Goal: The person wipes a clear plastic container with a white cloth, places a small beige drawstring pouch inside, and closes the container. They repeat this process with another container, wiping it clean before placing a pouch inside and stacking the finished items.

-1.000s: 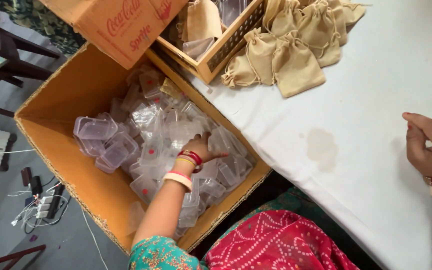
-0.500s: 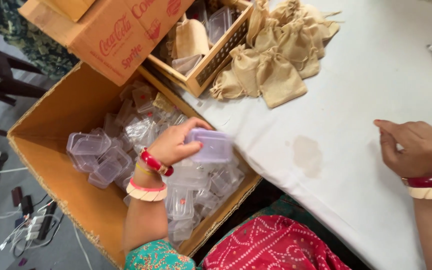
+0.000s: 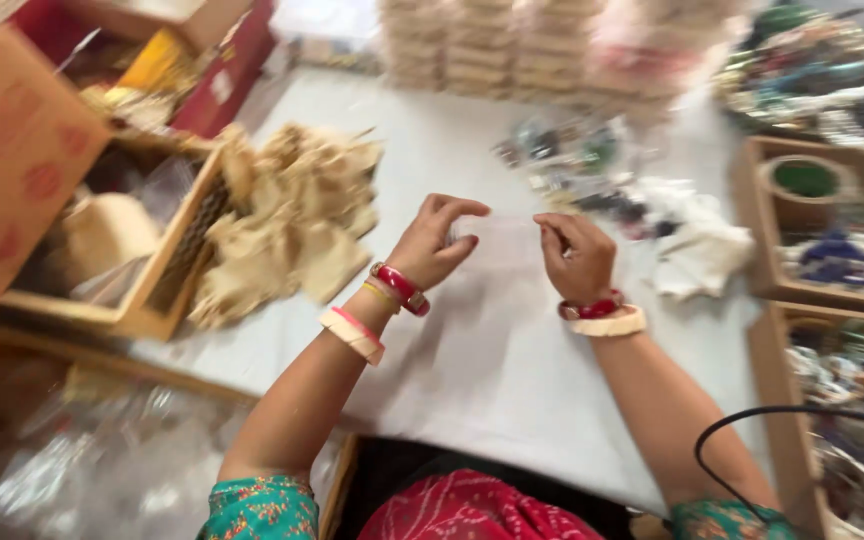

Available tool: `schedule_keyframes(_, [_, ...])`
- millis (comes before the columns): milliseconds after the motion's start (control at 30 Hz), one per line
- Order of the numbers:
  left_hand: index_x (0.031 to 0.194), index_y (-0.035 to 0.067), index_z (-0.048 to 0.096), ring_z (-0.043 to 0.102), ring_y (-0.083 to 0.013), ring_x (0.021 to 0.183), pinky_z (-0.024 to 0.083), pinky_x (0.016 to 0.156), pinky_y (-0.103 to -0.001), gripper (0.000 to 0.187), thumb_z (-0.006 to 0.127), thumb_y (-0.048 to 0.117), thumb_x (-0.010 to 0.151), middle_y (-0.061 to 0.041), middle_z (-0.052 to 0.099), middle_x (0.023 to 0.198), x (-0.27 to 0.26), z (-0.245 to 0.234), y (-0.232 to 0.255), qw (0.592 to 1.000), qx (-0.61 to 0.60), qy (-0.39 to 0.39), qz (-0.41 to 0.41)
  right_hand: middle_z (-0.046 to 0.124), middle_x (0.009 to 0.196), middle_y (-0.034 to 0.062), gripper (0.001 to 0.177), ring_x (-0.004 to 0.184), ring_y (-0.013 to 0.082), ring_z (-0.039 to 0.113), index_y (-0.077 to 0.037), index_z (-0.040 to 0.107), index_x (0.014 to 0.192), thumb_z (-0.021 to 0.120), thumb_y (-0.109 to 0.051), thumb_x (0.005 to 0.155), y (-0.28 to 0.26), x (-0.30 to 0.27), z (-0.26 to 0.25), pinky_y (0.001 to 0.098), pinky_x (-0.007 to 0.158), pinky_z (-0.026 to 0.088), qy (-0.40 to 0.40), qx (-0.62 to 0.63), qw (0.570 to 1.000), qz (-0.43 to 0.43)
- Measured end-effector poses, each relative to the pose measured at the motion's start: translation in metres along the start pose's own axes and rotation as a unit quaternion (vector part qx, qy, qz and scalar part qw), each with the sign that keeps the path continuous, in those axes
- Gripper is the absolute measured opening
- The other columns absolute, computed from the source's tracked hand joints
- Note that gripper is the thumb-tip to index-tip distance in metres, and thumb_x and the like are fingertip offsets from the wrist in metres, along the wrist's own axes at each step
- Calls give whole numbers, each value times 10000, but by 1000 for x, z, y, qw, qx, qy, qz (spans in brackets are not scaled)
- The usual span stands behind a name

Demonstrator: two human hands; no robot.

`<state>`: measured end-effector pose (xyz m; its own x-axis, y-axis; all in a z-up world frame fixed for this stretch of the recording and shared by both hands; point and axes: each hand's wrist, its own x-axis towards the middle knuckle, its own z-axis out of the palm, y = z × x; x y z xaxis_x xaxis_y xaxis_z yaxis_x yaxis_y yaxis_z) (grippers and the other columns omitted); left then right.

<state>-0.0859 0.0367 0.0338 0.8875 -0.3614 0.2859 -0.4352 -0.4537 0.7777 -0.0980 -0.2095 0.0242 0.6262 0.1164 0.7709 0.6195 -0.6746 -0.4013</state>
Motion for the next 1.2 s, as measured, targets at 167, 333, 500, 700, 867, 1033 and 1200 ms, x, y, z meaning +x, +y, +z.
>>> schedule_keyframes(167, [1440,109,445,491,-380,1248,466,1045,-410,953,915,293,632,-215,403,1402,42,44,-22,998,27,-47,40,719,946,88,243,743,222,629,-69,771,1084,680,35,885,52,-4,-12,310,647,499,15,66,992,102])
schedule_keyframes(333, [1465,122,444,452,-408,1307,408,1109,-465,946,916,279,660,-201,465,1377,37,49,-40,997,41,-36,48,659,1221,109,496,1138,302,612,-101,704,1240,693,-29,750,25,18,-22,406,941,489,-127,33,991,-22])
schedule_keyframes(500, [1439,139,475,499,-374,1306,409,1134,-461,858,804,132,646,-163,526,1383,33,28,-42,989,-33,-125,70,570,1369,121,639,1308,352,493,-116,624,1347,784,-215,736,27,20,-16,480,1124,365,-252,3,966,-59])
schedule_keyframes(700, [1534,125,287,478,-380,1325,378,1149,-476,1038,764,56,614,-175,519,1408,34,23,-40,986,-40,-145,69,685,1255,85,445,1162,243,610,-113,718,1251,794,-238,830,55,12,-16,402,977,469,-252,132,958,19])
schedule_keyframes(867, [1575,149,124,489,-341,1371,304,1144,-505,1169,743,29,590,-137,568,1416,27,34,-28,984,-40,-166,51,767,1041,51,302,928,121,715,-35,731,1219,684,-251,1013,97,-10,4,286,797,556,-179,257,924,218])
schedule_keyframes(1033, [1622,138,-7,462,-331,1395,244,1160,-510,1285,746,58,584,-139,583,1387,18,51,-14,984,-61,-164,32,737,909,62,360,775,122,684,-23,679,1251,672,-280,999,68,1,1,286,685,552,-131,219,901,351])
schedule_keyframes(1200, [1597,151,203,351,-373,1441,216,1165,-536,1166,923,317,695,-188,481,1479,18,58,-7,974,92,-208,-7,594,1203,141,646,1123,305,563,-113,537,1435,801,-332,887,43,21,-25,451,901,486,-102,-292,944,112])
